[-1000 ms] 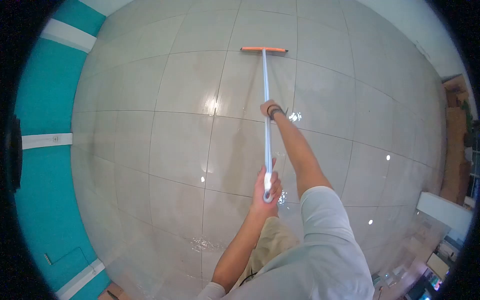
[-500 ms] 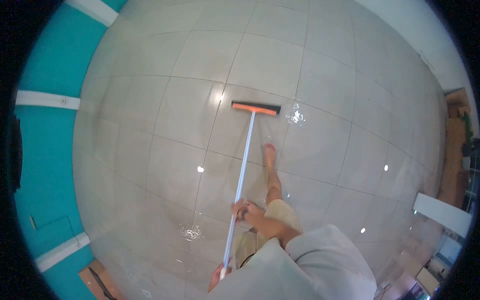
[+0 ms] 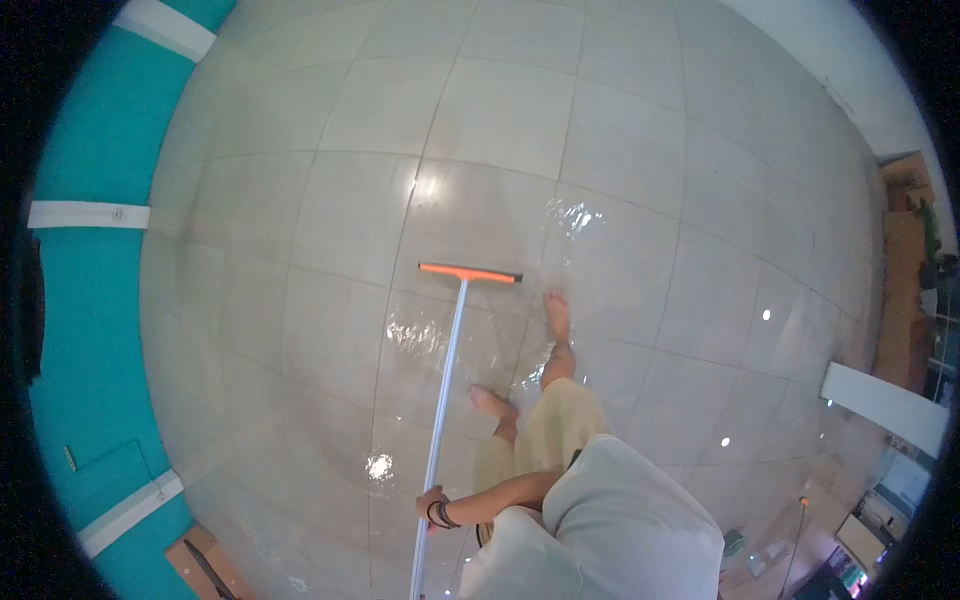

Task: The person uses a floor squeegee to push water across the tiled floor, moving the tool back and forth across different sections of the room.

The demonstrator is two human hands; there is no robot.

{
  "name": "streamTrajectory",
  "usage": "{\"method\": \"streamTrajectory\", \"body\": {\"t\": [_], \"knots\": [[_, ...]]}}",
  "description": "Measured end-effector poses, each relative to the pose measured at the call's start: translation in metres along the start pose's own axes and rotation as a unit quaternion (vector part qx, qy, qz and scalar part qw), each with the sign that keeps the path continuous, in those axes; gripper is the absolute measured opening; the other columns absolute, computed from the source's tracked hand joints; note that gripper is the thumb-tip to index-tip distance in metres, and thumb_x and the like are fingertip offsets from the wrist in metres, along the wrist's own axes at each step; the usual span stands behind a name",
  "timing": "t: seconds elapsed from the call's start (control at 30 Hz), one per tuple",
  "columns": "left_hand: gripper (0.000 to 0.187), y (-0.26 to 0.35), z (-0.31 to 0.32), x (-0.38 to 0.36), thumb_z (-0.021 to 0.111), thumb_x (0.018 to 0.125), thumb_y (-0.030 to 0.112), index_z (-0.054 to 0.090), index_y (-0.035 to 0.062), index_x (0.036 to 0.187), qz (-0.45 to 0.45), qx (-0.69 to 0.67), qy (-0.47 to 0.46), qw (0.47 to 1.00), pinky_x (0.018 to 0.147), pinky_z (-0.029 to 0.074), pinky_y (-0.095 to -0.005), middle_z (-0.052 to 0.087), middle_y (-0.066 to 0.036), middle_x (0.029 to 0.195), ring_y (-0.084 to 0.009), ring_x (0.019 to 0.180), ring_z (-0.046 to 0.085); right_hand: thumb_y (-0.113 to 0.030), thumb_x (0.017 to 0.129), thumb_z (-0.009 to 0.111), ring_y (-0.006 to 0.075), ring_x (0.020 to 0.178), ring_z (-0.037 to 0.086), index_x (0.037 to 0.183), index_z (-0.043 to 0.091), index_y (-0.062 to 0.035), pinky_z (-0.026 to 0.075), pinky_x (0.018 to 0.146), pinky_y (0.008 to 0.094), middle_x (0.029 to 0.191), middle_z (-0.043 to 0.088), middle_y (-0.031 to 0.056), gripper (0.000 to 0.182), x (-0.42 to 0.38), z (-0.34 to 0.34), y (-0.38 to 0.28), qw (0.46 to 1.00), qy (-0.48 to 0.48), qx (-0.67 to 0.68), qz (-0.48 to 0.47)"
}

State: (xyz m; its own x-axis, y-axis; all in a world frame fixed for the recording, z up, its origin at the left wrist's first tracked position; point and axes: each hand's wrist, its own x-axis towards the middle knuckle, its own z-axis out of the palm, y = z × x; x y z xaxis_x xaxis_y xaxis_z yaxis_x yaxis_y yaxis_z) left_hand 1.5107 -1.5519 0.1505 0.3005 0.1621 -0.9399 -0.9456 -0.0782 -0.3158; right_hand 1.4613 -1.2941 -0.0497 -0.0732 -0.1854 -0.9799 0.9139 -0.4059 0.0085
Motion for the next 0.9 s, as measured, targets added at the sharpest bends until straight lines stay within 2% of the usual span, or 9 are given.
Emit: {"method": "streamTrajectory", "body": {"t": [0.2,0.23,0.3,0.43,0.53,0.63,0.73,0.77,0.9], "knots": [[0.045,0.066,0.200,0.181,0.034,0.082,0.027,0.018,0.0126,0.122,0.079,0.112,-0.244,0.960,0.029,0.029,-0.0233,0.038,-0.002,0.054,-0.0108,0.034,0.033,-0.029,0.073,0.045,0.0285,0.048,0.054,0.095,0.036,-0.0002,0.044,0.037,0.0357,0.067,0.053,0.0167,0.037,0.088,-0.222,-0.116,0.963,0.203,-0.021,-0.175],[0.031,0.076,0.259,0.214,0.033,0.081,0.032,0.042,0.0060,0.096,0.112,0.140,-0.195,0.964,0.028,0.028,-0.0223,0.038,-0.002,0.049,-0.0116,0.031,0.033,-0.030,0.073,0.045,0.0333,0.059,0.054,0.094,0.037,0.0006,0.044,0.048,0.0398,0.070,0.053,0.0196,0.038,0.067,-0.274,-0.154,0.911,0.340,-0.096,-0.215],[0.035,0.095,0.367,0.287,0.032,0.081,0.033,0.041,0.0077,0.060,0.040,0.150,-0.253,0.955,0.026,0.026,-0.0209,0.037,-0.002,0.042,-0.0115,0.028,0.033,-0.031,0.074,0.042,0.0343,0.068,0.053,0.091,0.038,0.0019,0.043,0.057,0.0431,0.072,0.054,0.0203,0.037,0.072,-0.383,-0.212,0.848,0.437,-0.082,-0.288],[0.034,0.078,0.603,0.361,0.037,0.081,0.034,0.042,0.0076,0.060,0.049,0.156,-0.378,0.911,0.024,0.021,-0.0203,0.036,-0.001,0.039,-0.0098,0.025,0.029,-0.032,0.074,0.042,0.0333,0.075,0.053,0.093,0.040,0.0001,0.043,0.063,0.0408,0.079,0.054,0.0201,0.038,0.070,-0.601,-0.307,0.810,0.519,-0.071,-0.264],[0.026,0.054,0.709,0.318,0.036,0.082,0.030,0.042,0.0100,0.098,0.097,0.121,-0.390,0.908,0.026,0.021,-0.0200,0.036,0.000,0.047,-0.0087,0.027,0.027,-0.026,0.072,0.040,0.0321,0.069,0.055,0.079,0.054,0.0033,0.044,0.061,0.0382,0.073,0.055,0.0222,0.033,0.032,-0.677,-0.334,0.834,0.476,-0.102,-0.260],[0.029,0.034,0.686,0.313,0.035,0.083,0.028,0.036,0.0139,0.108,0.074,0.097,-0.394,0.911,0.026,0.021,-0.0206,0.034,0.000,0.048,-0.0081,0.028,0.027,-0.024,0.069,0.041,0.0313,0.070,0.056,0.077,0.055,0.0028,0.044,0.064,0.0365,0.074,0.054,0.0228,0.031,0.015,-0.666,-0.315,0.855,0.447,-0.138,-0.222],[0.030,0.031,0.590,0.333,0.033,0.083,0.028,0.035,0.0136,0.110,0.018,0.079,-0.390,0.917,0.023,0.027,-0.0214,0.037,-0.001,0.050,-0.0098,0.027,0.031,-0.022,0.071,0.037,0.0285,0.072,0.056,0.078,0.058,-0.0022,0.043,0.064,0.0380,0.076,0.055,0.0221,0.029,0.057,-0.610,-0.254,0.773,0.398,-0.397,-0.293],[0.032,0.031,0.559,0.324,0.031,0.083,0.027,0.034,0.0129,0.112,0.013,0.080,-0.388,0.918,0.023,0.027,-0.0217,0.037,-0.002,0.050,-0.0101,0.028,0.031,-0.016,0.068,0.041,0.0269,0.082,0.054,0.080,0.056,0.0015,0.043,0.070,0.0346,0.084,0.057,0.0143,0.026,0.093,-0.583,-0.235,0.868,0.436,-0.103,-0.216],[0.037,0.019,0.402,0.290,0.030,0.083,0.026,0.029,0.0101,0.116,0.030,0.083,-0.342,0.935,0.024,0.027,-0.0216,0.037,-0.003,0.051,-0.0102,0.029,0.033,-0.017,0.069,0.040,0.0281,0.068,0.055,0.083,0.054,-0.0051,0.040,0.066,0.0386,0.070,0.057,0.0132,0.023,0.135,-0.455,-0.141,0.612,0.340,-0.665,-0.261]]}}
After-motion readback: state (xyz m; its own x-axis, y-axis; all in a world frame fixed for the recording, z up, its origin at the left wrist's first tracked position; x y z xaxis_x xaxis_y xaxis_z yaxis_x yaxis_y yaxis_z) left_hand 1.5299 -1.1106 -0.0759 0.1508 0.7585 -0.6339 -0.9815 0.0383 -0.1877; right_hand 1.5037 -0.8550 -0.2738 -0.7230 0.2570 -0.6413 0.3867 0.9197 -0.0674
